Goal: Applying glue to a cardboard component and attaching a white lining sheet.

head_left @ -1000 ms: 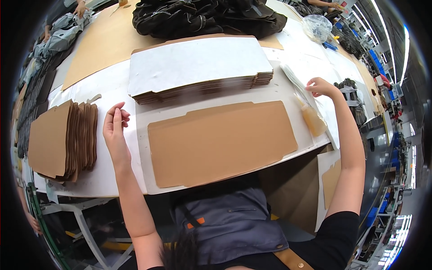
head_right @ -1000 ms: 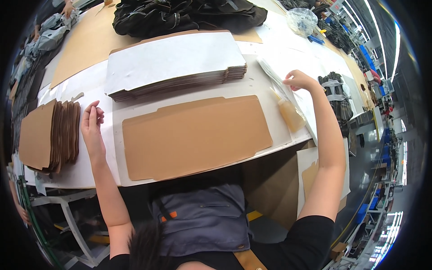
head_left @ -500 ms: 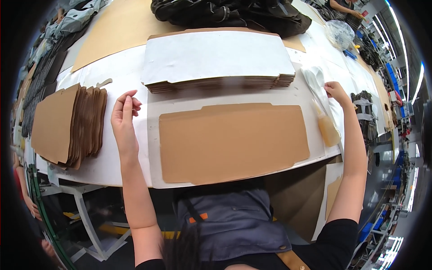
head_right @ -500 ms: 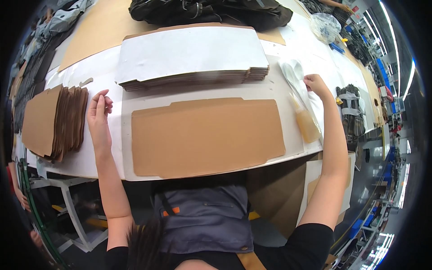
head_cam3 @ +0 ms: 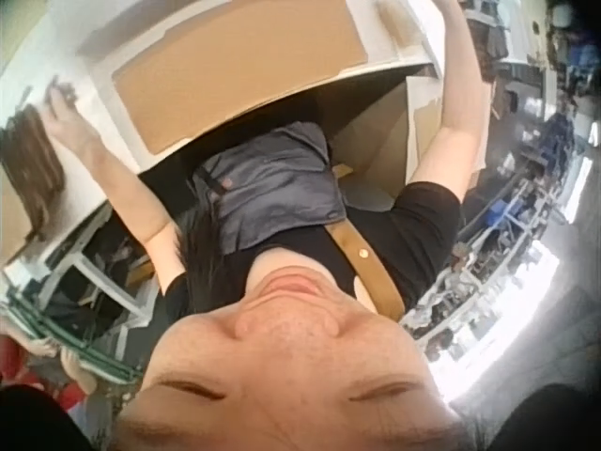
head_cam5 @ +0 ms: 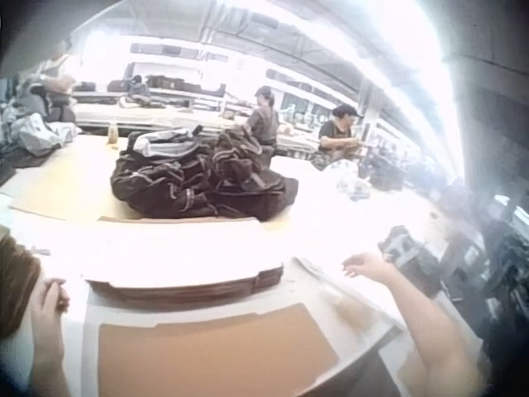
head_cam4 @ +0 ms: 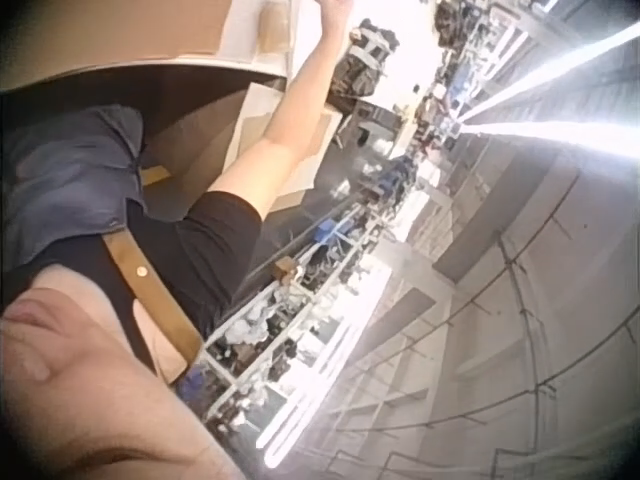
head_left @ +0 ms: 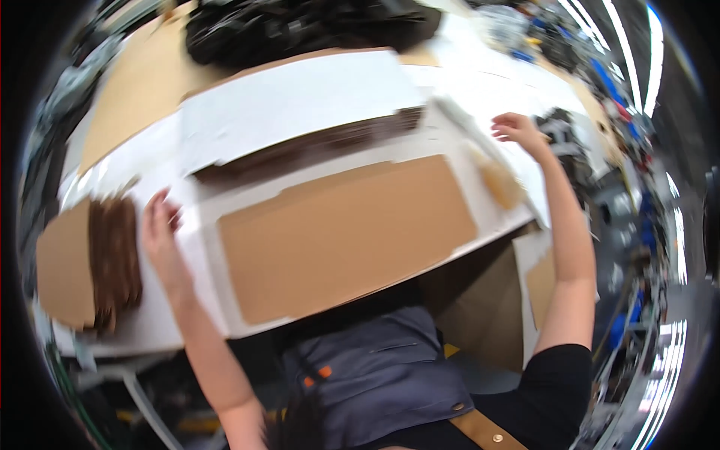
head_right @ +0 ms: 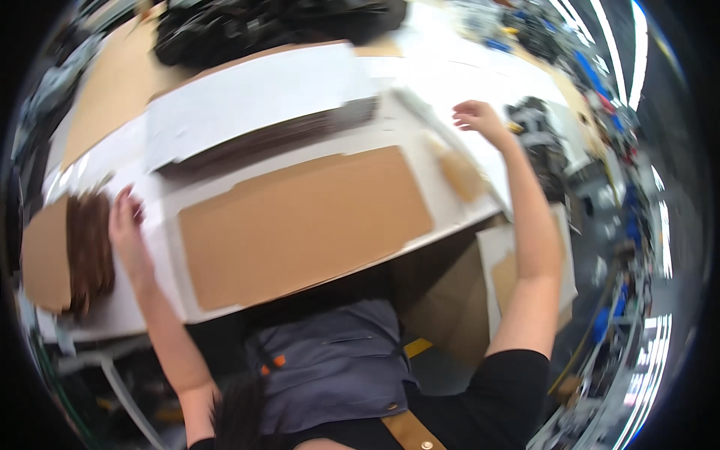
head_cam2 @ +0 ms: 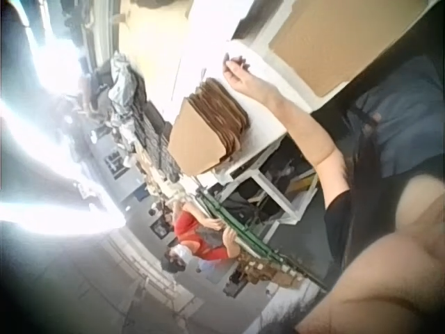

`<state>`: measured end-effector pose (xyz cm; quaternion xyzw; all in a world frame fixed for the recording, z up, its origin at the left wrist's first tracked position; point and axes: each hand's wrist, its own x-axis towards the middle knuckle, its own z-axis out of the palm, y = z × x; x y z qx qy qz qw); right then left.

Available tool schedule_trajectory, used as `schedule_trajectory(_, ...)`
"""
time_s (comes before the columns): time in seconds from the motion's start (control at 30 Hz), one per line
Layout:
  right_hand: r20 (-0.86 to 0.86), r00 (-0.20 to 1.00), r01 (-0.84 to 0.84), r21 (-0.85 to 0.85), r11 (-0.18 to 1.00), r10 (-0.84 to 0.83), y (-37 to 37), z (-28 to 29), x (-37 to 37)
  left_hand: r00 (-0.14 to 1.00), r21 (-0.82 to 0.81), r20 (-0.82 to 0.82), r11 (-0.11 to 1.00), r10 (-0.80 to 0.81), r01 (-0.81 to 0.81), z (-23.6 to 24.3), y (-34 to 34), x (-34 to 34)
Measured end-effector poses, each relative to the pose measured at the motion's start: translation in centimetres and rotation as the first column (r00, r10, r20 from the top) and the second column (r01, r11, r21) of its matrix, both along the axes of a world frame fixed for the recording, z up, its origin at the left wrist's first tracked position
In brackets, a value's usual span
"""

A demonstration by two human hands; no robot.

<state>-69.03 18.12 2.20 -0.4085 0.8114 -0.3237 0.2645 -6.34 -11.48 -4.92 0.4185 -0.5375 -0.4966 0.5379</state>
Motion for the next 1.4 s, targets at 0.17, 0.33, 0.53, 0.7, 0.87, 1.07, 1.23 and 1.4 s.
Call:
schedule_trajectory(0.17,-0.456,0.89,0.053,0.108,0.993,0.002,6.3,-0.9,2.6,0.991,-0.041,-0.04,0.991,-0.131,0.129,2.1,1.5,-0.2)
schedule_trajectory(0.33,-0.63,0.774,-0.031,0.065,0.997,0.065,7.0,-2.2,4.3,0.992,-0.036,-0.028,0.992,-0.125,0.124,1.6,1.2,-0.5)
schedule_trajectory(0.53,-0.596,0.803,0.047,0.048,0.998,-0.009,7.0,-1.6,3.4,0.995,-0.011,-0.061,0.997,-0.075,0.075,1.3,1.1,0.0)
schedule_trajectory(0.7,-0.261,0.956,0.163,0.084,0.983,-0.136,7.7,-1.4,0.8,0.995,-0.017,-0.042,0.996,-0.09,0.089,1.4,1.0,-0.2)
schedule_trajectory(0.87,-0.183,0.969,0.195,0.158,0.968,-0.166,7.5,-1.5,0.0,0.995,-0.01,-0.028,0.995,-0.095,0.095,1.2,0.9,0.1)
schedule_trajectory(1.07,-0.094,0.963,0.265,0.186,0.946,-0.251,8.4,-0.9,-2.1,0.995,-0.008,-0.06,0.997,-0.076,0.076,1.4,1.2,-0.8)
schedule_trajectory(1.23,0.039,0.966,0.239,0.237,0.942,-0.255,7.7,0.8,-1.3,0.994,-0.019,-0.035,0.995,-0.103,0.102,1.2,0.9,-0.8)
schedule_trajectory(1.4,-0.215,0.977,0.105,0.431,0.896,-0.011,2.4,1.8,2.3,0.997,0.008,0.076,1.0,0.027,-0.028,0.7,0.7,0.8)
